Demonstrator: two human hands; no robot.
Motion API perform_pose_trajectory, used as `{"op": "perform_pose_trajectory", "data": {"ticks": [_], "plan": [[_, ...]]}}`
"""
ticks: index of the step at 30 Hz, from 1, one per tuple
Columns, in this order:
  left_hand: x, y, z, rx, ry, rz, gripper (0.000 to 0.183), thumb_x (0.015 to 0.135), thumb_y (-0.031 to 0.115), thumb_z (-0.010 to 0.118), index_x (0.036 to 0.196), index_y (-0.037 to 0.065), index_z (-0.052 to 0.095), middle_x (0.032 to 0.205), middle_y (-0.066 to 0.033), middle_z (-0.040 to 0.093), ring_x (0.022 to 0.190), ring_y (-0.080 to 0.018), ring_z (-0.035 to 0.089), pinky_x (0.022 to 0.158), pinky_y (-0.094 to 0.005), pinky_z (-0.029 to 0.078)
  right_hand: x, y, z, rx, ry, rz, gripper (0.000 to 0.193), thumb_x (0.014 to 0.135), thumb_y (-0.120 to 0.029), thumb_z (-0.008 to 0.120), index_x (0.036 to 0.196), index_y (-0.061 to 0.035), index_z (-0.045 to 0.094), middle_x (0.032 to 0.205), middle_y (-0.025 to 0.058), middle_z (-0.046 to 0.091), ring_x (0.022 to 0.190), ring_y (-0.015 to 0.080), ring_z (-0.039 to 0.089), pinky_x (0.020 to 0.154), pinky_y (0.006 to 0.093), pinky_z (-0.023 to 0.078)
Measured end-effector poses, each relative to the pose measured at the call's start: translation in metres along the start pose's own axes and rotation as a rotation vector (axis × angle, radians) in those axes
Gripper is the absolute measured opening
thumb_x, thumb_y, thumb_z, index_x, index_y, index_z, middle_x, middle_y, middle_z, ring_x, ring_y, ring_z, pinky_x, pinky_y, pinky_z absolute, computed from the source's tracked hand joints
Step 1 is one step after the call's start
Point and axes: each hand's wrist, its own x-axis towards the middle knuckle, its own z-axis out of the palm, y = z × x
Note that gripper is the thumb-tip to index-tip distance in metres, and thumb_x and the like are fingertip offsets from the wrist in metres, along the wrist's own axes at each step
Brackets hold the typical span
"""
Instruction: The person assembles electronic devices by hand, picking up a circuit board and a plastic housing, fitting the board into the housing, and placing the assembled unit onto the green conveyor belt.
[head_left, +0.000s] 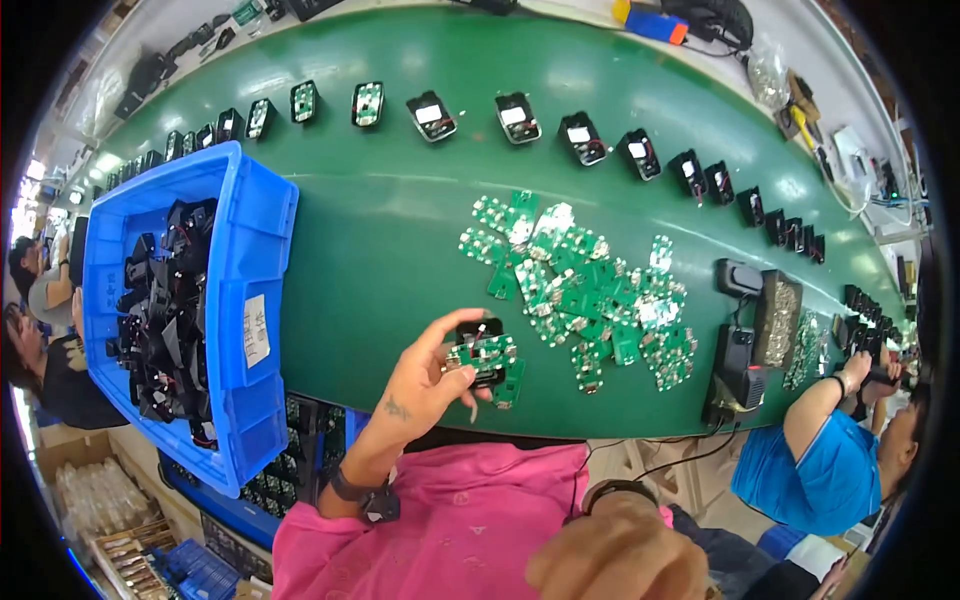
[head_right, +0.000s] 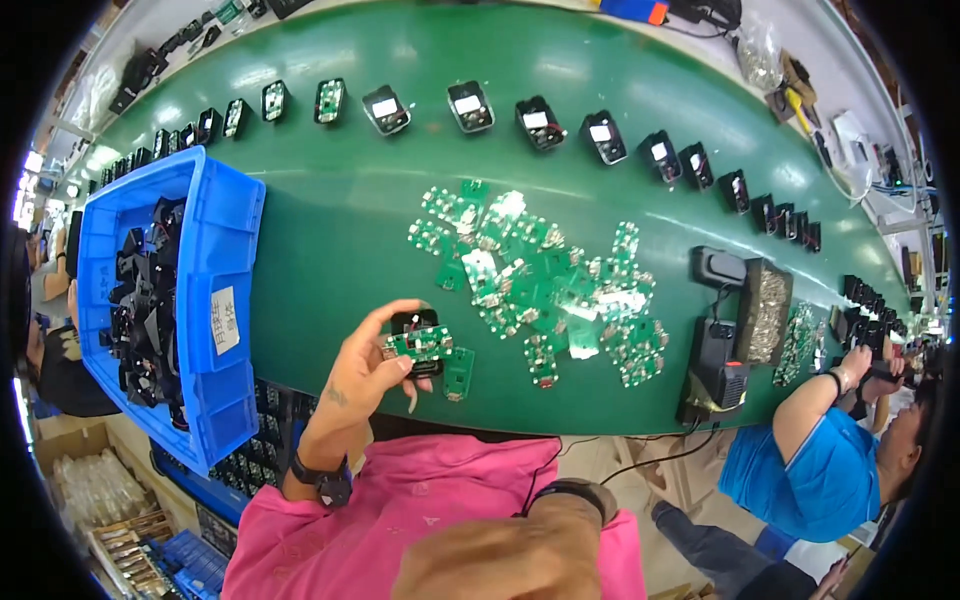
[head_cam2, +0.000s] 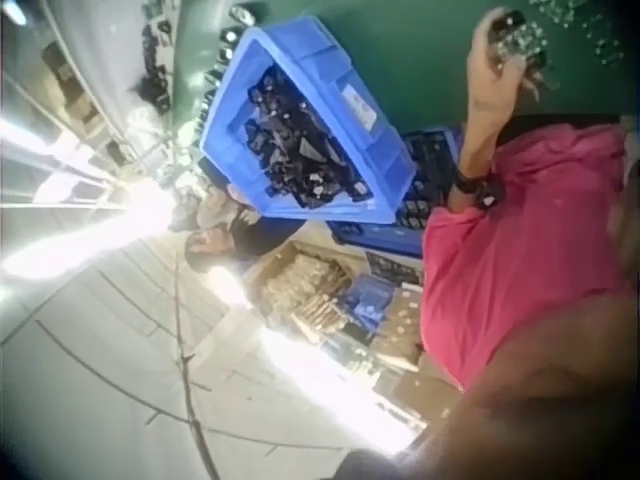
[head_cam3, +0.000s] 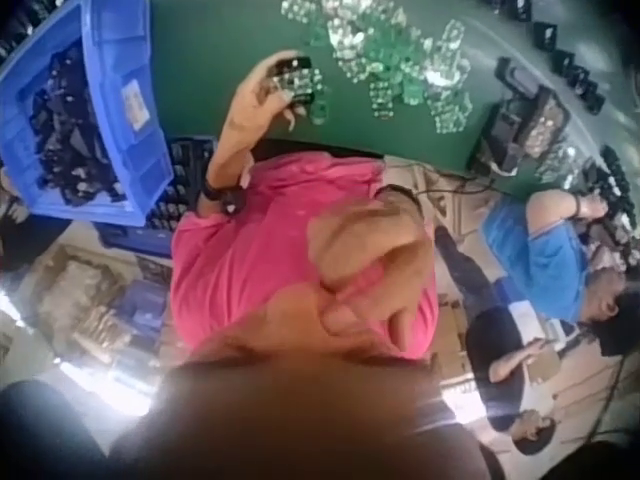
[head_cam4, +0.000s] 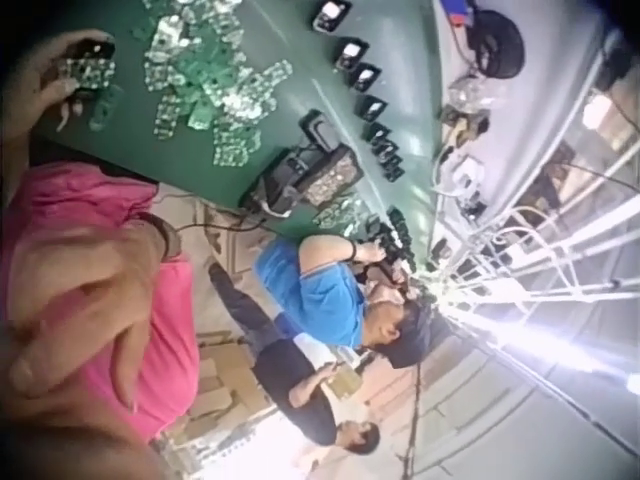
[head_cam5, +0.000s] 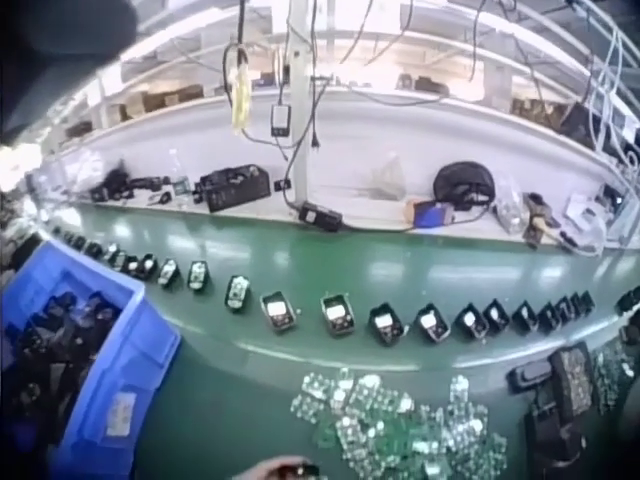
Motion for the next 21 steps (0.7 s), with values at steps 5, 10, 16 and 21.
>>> {"op": "perform_pose_trajectory", "data": {"ticks": [5,10,16,21], "plan": [[0.001,-0.003,0.005,0.004,0.031,-0.024,0.056,0.092,-0.005,0.051,0.146,0.005,0.038,0.122,-0.0133,0.061,0.086,-0.0132,0.067,0.069,-0.0245,0.055,-0.006,0.010,-0.004,0.031,0.101,0.017,0.038,0.090,-0.038,0.074,0.100,-0.0020,0.073,0.097,0.0181,0.064,0.074,0.0262,0.062,0.055,0.0329,0.048],[-0.009,0.002,0.002,0.032,0.099,0.022,0.057,0.092,-0.007,0.051,0.146,0.004,0.038,0.124,-0.0135,0.061,0.088,-0.0124,0.066,0.073,-0.0252,0.055,-0.005,0.022,-0.003,0.179,0.096,0.063,0.034,0.088,-0.035,0.076,0.100,-0.0027,0.072,0.090,0.0177,0.065,0.065,0.0244,0.063,0.051,0.0304,0.048],[-0.005,0.004,0.010,0.119,0.083,0.110,0.058,0.088,-0.009,0.050,0.144,0.001,0.040,0.126,-0.0161,0.059,0.092,-0.0178,0.067,0.077,-0.0275,0.057,-0.015,0.021,-0.010,0.130,-0.015,0.057,0.041,0.088,-0.038,0.075,0.109,-0.0037,0.071,0.095,0.0209,0.067,0.068,0.0252,0.065,0.052,0.0333,0.051],[-0.007,-0.004,0.010,0.359,0.163,0.272,0.055,0.085,-0.010,0.056,0.139,-0.001,0.048,0.129,-0.0146,0.060,0.105,-0.0209,0.067,0.090,-0.0312,0.056,-0.042,0.078,-0.026,-1.040,0.735,0.604,0.007,0.086,0.001,0.069,0.091,0.0051,0.069,0.079,0.0105,0.068,0.063,0.0134,0.062,0.054,0.0253,0.047]]}}
